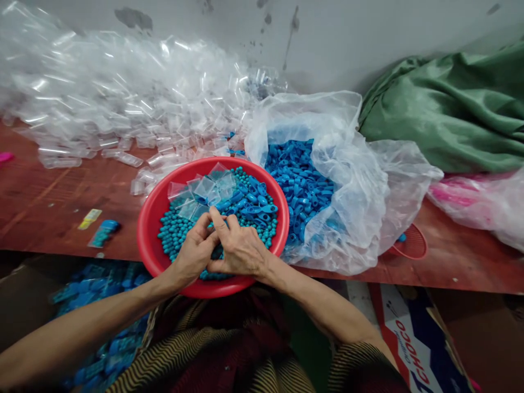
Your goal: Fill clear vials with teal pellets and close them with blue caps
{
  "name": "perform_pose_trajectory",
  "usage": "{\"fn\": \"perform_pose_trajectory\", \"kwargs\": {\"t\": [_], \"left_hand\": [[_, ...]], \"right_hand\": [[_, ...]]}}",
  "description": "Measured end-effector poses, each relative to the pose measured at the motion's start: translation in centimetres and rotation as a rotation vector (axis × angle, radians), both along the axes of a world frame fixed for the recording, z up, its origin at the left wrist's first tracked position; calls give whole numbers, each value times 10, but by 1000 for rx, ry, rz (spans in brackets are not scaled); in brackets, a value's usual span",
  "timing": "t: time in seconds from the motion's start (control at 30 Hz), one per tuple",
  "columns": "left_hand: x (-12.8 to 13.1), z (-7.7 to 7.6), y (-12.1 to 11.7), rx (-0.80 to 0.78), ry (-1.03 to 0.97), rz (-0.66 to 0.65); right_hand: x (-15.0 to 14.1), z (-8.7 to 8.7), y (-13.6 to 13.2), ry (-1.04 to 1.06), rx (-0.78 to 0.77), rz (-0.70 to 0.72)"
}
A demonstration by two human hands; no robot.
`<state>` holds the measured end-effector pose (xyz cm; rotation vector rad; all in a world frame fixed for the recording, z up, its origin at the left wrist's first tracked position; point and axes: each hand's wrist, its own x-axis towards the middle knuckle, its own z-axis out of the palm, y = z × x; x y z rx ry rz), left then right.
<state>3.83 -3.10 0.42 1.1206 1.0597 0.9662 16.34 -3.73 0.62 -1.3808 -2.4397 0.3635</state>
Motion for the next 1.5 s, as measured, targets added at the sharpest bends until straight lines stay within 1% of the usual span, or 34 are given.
{"fn": "perform_pose_trajectory", "kwargs": {"t": [0.07,0.1,0.17,0.23,0.3,0.33,0.37,0.43,0.5,0.57,0.67,0.73,0.77,0.83,0.87,0.9,0.93,0.97,1.07,1.1,1.17,1.23,1.3,1.37,1.43,1.5], "left_hand": [[1,-3,3,-45,-48,6],[1,-4,5,-65,-83,-6],[-1,-5,8,-88,-156,-52],[-5,-4,11,-110,-212,-117],[-11,-1,13,-147,-208,-165],[-16,1,14,-155,-181,-174],[-22,4,14,-138,-134,-170],[-39,12,15,-31,18,-134],[-63,19,18,122,217,-68],[-92,23,23,224,422,33],[-133,21,34,249,692,164],[-150,18,40,258,915,240],[-153,16,42,284,1041,281],[-149,15,42,392,1264,347],[-142,15,42,457,1336,345],[-133,15,41,512,1380,305],[-123,14,40,547,1402,232],[-111,13,40,555,1412,129],[-80,5,48,493,1477,-191],[-72,1,53,466,1503,-271],[-60,-6,66,420,1546,-364],[-54,-12,76,393,1569,-385],[-50,-17,82,383,1559,-382],[-49,-19,84,404,1504,-403],[-49,-21,85,428,1429,-426],[-49,-24,87,421,1367,-456]], "right_hand": [[2,-1,2,57,-70,-17],[4,-1,3,118,-109,-19],[9,-2,5,300,-217,-12],[16,-3,8,533,-366,-16],[23,-5,10,735,-527,-45],[26,-7,11,802,-587,-68],[29,-9,11,838,-625,-88],[32,-12,12,824,-647,-111],[34,-13,11,749,-619,-106],[34,-12,11,663,-586,-85],[33,-8,11,553,-540,-44],[32,-7,11,489,-514,-13],[31,-7,11,457,-501,-1],[31,-8,12,393,-474,12],[31,-7,13,353,-461,8],[31,-7,15,306,-444,-5],[31,-5,18,251,-419,-25],[30,-3,22,188,-383,-48],[23,4,38,-41,-232,-128],[19,6,44,-129,-189,-158],[9,6,54,-303,-140,-197],[-1,2,60,-436,-117,-179],[-5,-4,61,-509,-95,-119],[-5,-9,58,-538,-84,-73],[-2,-12,54,-549,-81,-56],[2,-14,51,-565,-85,-44]]}}
